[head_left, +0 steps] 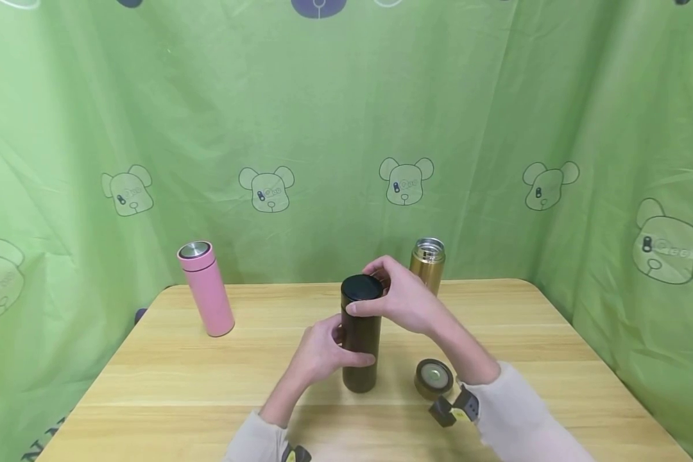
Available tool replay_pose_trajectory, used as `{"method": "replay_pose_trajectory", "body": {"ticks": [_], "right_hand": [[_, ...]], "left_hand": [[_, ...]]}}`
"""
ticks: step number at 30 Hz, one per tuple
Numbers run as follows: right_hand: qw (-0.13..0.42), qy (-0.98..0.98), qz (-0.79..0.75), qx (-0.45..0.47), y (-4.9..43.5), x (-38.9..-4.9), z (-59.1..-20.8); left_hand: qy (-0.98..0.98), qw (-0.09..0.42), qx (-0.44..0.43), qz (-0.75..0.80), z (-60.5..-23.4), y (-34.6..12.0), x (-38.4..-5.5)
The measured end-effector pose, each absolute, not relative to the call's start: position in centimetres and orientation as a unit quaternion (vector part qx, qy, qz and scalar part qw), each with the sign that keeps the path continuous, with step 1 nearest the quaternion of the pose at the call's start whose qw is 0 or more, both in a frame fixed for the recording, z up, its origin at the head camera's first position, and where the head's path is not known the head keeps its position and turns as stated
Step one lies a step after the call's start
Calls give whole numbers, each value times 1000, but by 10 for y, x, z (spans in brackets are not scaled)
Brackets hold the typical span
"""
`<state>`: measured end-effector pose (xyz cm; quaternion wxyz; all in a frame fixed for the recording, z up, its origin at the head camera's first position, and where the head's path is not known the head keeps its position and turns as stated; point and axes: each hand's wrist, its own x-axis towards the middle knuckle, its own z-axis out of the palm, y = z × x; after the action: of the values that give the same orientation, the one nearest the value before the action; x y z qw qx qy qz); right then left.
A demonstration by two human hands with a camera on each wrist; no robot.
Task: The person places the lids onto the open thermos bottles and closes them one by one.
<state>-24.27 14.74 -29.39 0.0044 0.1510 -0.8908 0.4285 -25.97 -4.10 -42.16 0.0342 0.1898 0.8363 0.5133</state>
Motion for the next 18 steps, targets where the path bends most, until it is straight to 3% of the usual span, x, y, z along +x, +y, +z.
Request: {"method": "replay_pose_trajectory", "body": {"ticks": [10,18], "right_hand": [[-40,-874,437,206,155,-242,-286],[-74,-866,453,198,158,-242,-285]], "left_hand": [[833,35,189,519,-422,-41,-261],[834,37,185,518,-423,-40,-261]]}}
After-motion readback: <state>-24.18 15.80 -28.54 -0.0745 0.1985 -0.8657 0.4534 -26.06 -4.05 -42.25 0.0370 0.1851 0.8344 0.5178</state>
